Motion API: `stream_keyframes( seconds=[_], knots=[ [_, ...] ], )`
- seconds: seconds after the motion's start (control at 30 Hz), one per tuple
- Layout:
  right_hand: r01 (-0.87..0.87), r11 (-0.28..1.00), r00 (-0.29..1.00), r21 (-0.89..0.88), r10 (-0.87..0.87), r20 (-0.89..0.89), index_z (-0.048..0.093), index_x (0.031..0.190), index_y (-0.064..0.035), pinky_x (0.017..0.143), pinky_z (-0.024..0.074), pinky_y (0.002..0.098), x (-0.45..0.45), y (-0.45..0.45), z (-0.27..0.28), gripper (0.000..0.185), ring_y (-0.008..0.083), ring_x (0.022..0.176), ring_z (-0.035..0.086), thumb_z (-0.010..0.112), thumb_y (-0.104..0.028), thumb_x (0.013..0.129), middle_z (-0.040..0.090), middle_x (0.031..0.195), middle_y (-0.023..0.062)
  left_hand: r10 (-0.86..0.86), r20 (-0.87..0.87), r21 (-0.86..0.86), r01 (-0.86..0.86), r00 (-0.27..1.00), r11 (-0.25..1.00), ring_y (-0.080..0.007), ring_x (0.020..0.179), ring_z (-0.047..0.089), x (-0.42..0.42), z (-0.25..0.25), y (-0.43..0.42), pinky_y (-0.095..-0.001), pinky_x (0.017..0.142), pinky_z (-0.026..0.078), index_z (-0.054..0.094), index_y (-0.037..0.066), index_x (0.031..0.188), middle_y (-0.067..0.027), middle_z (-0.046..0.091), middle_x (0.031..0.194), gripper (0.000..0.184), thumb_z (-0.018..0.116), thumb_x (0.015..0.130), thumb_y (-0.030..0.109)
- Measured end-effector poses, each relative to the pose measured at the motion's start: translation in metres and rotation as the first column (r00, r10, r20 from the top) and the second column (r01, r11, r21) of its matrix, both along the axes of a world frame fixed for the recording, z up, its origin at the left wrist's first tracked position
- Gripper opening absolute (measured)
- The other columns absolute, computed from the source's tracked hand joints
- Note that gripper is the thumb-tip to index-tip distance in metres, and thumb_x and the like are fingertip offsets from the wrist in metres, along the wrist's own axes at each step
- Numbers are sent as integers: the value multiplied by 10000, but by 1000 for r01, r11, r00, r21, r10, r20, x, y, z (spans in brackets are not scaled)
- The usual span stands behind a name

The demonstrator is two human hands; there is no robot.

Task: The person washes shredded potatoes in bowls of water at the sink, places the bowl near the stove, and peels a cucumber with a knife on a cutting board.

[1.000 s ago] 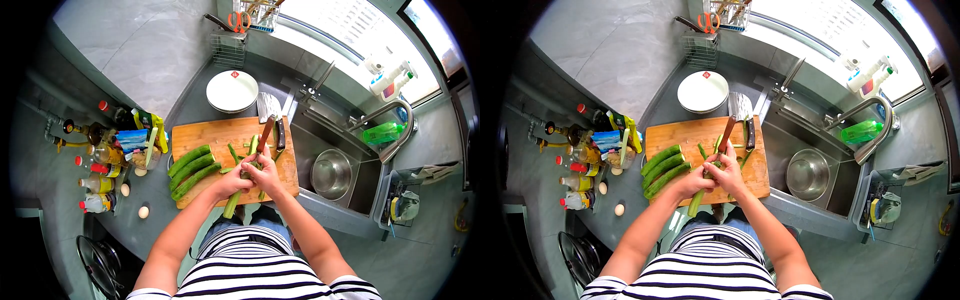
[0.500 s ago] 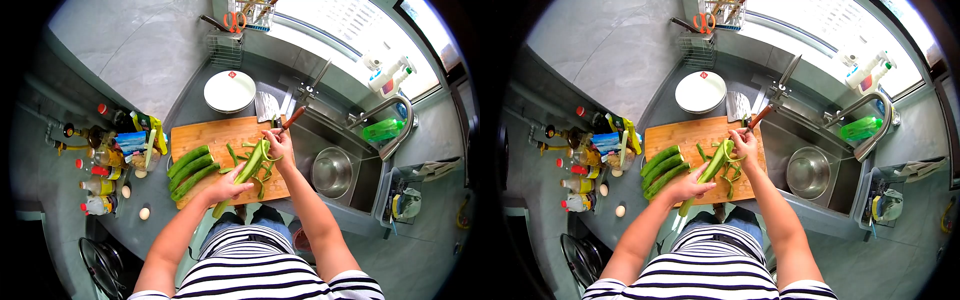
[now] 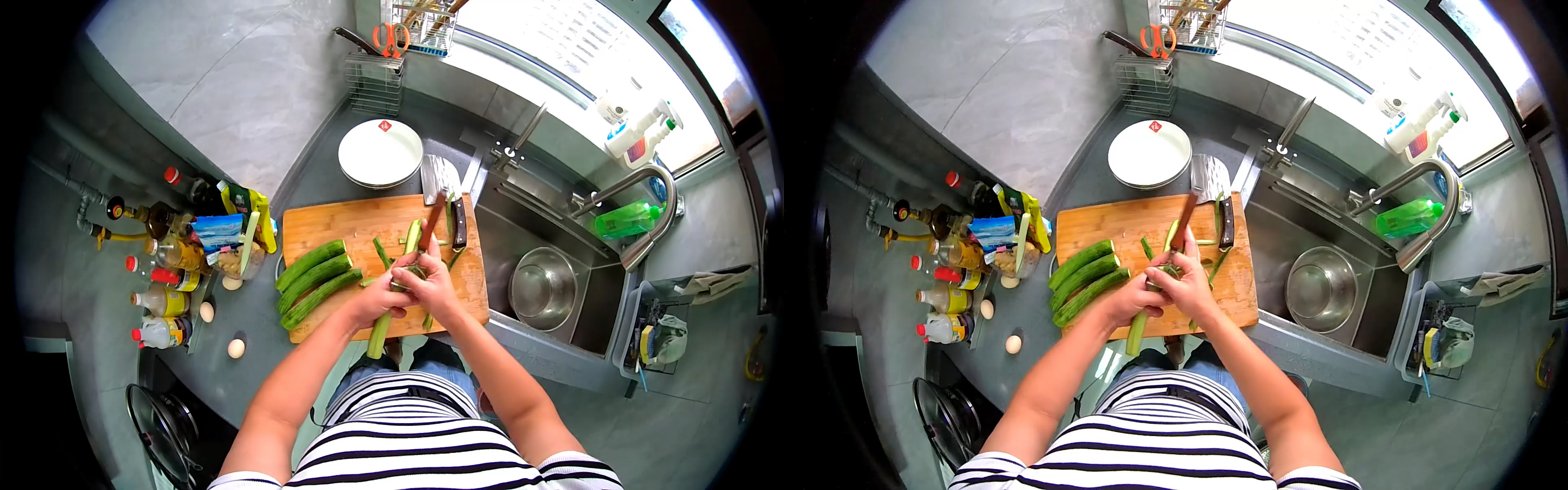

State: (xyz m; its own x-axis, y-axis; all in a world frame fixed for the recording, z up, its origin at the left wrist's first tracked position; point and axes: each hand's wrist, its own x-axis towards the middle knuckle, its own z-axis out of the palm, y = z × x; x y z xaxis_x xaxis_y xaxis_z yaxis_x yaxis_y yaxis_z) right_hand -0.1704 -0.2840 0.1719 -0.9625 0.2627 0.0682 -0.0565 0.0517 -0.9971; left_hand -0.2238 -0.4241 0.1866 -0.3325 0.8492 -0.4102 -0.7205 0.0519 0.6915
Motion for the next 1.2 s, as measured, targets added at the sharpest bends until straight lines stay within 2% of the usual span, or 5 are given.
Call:
stream_keyframes(
  seconds=[0.3, 0.63, 0.83, 0.93, 1.2],
  knots=[
    [179, 918, 982, -353, -187, 12, 586, 961, -52, 692, 502, 240, -37, 30, -23, 128, 118, 893, 626, 644, -133, 879, 578, 1188, 118, -127, -61, -65, 123, 990, 990, -56, 607, 374, 4, 10, -8, -208, 493, 328, 160, 241, 1468, 39, 395, 766, 864, 613, 770, 8],
    [306, 719, 951, -624, -197, 239, 499, 966, -86, 657, 566, 311, -40, 52, -20, 132, 193, 800, 675, 584, -175, 922, 663, 961, 95, -199, -147, -131, 180, 969, 975, -62, 568, 380, 7, -1, -32, -213, 474, 338, 163, 198, 1476, 30, 405, 741, 868, 674, 789, 54],
    [319, 868, 940, -381, -239, 244, 526, 994, -98, 554, 515, 239, -26, 54, -21, 148, 106, 649, 606, 615, -171, 902, 622, 838, 35, -162, -252, -338, 70, 954, 939, -129, 706, 535, 5, 8, -27, -260, 600, 459, 164, 163, 1484, -30, 531, 886, 847, 669, 806, 111],
    [276, 950, 920, -145, -218, 324, 543, 995, -77, 511, 477, 198, -17, 37, -4, 241, 50, 635, 527, 694, -190, 844, 528, 735, -21, -156, -837, -259, -128, 524, 957, -219, 1016, 569, 8, -25, -21, -318, 866, 463, 189, 143, 1479, -132, 560, 1165, 829, 663, 800, 126],
    [322, 920, 931, -226, -264, 251, 560, 896, -35, 574, 486, 228, -9, 53, -38, 117, 63, 613, 547, 632, -125, 874, 578, 755, 5, -198, -646, -385, -90, 737, 919, -236, 969, 578, 10, -14, -24, -332, 819, 465, 205, 177, 1474, -162, 544, 1231, 818, 658, 794, 146]
  ],
)
